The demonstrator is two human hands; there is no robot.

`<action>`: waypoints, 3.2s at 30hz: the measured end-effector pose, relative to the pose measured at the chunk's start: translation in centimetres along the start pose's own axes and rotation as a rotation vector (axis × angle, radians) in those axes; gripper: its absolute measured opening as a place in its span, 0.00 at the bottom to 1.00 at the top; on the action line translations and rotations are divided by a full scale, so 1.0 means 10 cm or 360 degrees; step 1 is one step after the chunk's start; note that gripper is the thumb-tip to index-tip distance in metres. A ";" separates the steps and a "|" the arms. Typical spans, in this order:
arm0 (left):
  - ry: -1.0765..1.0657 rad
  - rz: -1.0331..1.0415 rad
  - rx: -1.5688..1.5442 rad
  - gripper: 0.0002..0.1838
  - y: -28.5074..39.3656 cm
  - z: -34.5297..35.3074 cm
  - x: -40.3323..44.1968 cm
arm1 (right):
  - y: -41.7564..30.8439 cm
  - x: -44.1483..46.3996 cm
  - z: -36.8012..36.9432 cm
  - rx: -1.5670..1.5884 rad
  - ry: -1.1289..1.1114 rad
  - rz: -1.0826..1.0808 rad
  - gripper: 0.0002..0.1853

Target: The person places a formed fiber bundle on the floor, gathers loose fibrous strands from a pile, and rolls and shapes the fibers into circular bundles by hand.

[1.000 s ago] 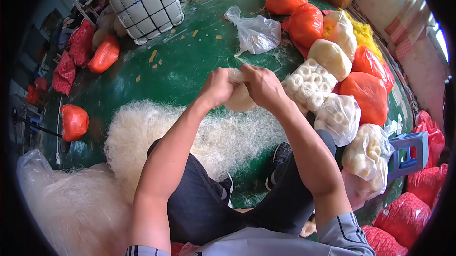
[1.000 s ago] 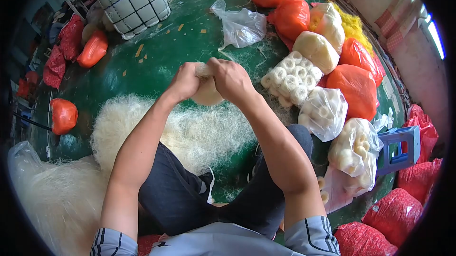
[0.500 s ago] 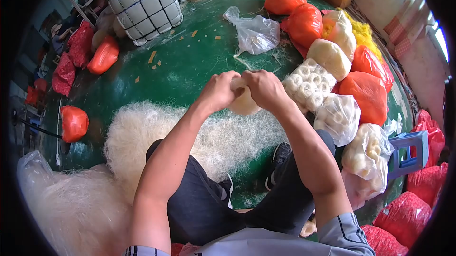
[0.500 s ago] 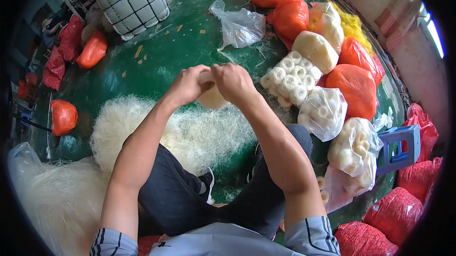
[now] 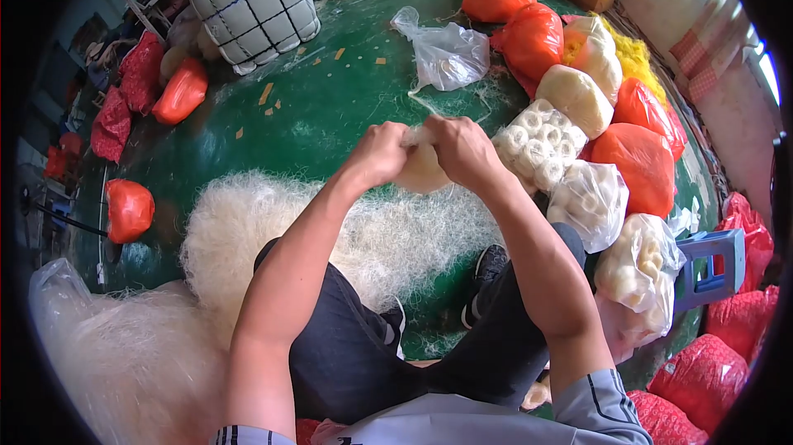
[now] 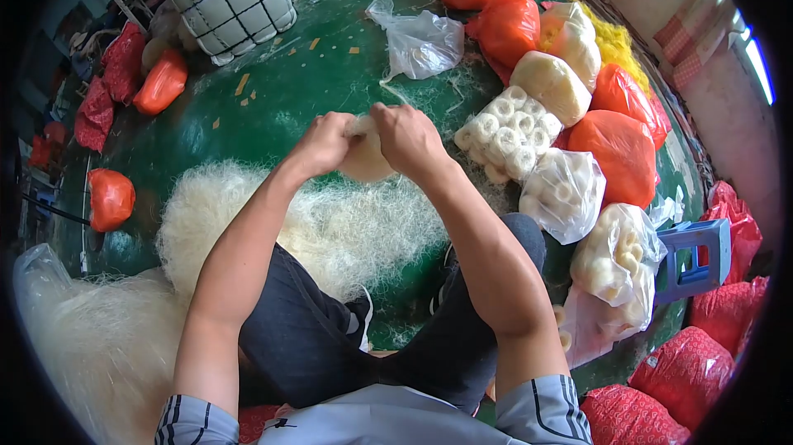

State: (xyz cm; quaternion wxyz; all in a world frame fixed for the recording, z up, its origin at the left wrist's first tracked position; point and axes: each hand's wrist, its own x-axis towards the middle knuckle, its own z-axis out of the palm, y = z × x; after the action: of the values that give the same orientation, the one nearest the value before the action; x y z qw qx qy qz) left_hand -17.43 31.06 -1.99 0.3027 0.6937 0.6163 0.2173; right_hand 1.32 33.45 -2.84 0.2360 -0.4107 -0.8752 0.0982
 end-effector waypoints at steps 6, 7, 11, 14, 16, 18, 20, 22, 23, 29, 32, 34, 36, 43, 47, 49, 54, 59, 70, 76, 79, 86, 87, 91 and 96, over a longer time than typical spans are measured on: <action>0.0099 0.0009 -0.0043 0.10 -0.04 0.05 0.03 | -0.03 -0.02 0.04 0.0145 0.0258 -0.0129 0.06; 0.0106 -0.0020 -0.0091 0.10 -0.02 0.02 0.05 | -0.01 -0.01 0.04 0.0186 0.0306 -0.0075 0.07; 0.0225 0.0081 -0.0137 0.11 0.02 0.08 0.00 | 0.04 -0.01 0.05 0.0115 0.0137 -0.0017 0.06; 0.0169 0.0012 -0.0063 0.12 0.01 0.09 0.02 | -0.01 0.00 0.06 0.0258 0.0378 -0.0051 0.05; 0.0145 -0.0028 -0.0321 0.12 0.05 0.01 0.02 | -0.01 0.00 -0.02 0.0338 0.0331 0.0064 0.05; 0.0296 0.0118 -0.0222 0.11 0.07 0.09 -0.03 | 0.03 -0.02 -0.03 0.0187 0.0106 0.0078 0.08; 0.0333 0.0156 -0.0144 0.11 0.07 0.13 -0.02 | -0.02 -0.02 -0.01 0.0124 0.0163 -0.0066 0.10; 0.0256 0.0072 -0.0090 0.11 0.06 0.11 0.02 | -0.07 -0.01 -0.01 0.0215 0.0325 -0.0026 0.08; 0.0267 0.0043 -0.0191 0.11 0.04 0.10 0.02 | -0.08 -0.01 -0.02 0.0292 0.0350 0.0040 0.07; 0.0415 0.0206 0.0020 0.12 0.10 0.12 -0.06 | -0.03 -0.02 -0.01 -0.0005 0.0158 0.0011 0.10; 0.0222 0.0055 0.0092 0.12 0.11 0.06 -0.04 | -0.06 -0.01 0.04 0.0278 0.0457 -0.0054 0.11; 0.0200 -0.0020 -0.0097 0.11 0.08 0.01 0.00 | -0.01 -0.02 0.01 0.0274 0.0243 0.0105 0.11; 0.0310 0.0160 -0.0089 0.10 0.09 0.08 -0.07 | 0.04 -0.03 -0.03 0.0280 -0.0014 0.0169 0.11; 0.0128 -0.0093 -0.0221 0.12 0.05 -0.04 0.00 | -0.01 -0.01 -0.05 0.0399 0.0097 0.0131 0.11; 0.0098 0.0049 -0.0199 0.10 0.06 0.06 -0.03 | 0.00 -0.04 -0.03 0.0171 0.0052 -0.0003 0.11; 0.0061 0.0041 -0.0123 0.10 0.03 0.05 -0.02 | -0.04 -0.03 0.02 0.0257 0.0220 -0.0050 0.11; 0.0011 0.0051 -0.0312 0.12 -0.10 0.02 0.06 | 0.01 -0.03 -0.11 0.0425 0.0104 0.0073 0.09; -0.0047 0.0016 -0.0317 0.12 -0.03 0.01 0.01 | -0.03 -0.03 -0.08 0.0494 0.0173 0.0045 0.10; 0.0073 -0.0072 -0.0542 0.10 0.03 -0.06 0.03 | -0.04 -0.03 -0.10 0.0299 0.0093 0.0114 0.09; 0.0004 -0.0020 -0.0213 0.13 0.04 0.00 0.01 | -0.05 -0.05 -0.07 0.0181 -0.0022 0.0023 0.07; -0.0043 -0.0025 -0.0614 0.13 -0.07 -0.08 0.07 | -0.04 -0.03 -0.08 0.0358 0.0103 0.0102 0.05; 0.0033 0.0024 -0.0020 0.09 0.04 0.01 0.00 | -0.09 -0.06 -0.03 0.0210 0.0180 -0.0118 0.05; 0.0009 -0.0039 -0.0117 0.09 0.01 -0.04 0.01 | -0.08 -0.06 -0.03 0.0217 0.0174 -0.0047 0.05; -0.0055 0.0021 -0.0105 0.10 0.02 0.01 -0.01 | -0.02 -0.06 0.00 0.0172 0.0021 -0.0082 0.06; -0.0142 -0.0054 -0.0186 0.11 -0.03 -0.02 0.04 | -0.08 -0.06 -0.02 0.0245 0.0176 -0.0021 0.11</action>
State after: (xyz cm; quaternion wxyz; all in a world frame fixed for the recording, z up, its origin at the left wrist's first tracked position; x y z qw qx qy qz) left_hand -17.73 31.49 -2.04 0.3734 0.6734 0.6001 0.2167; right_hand 1.20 32.49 -2.61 0.3155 -0.3902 -0.8534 0.1409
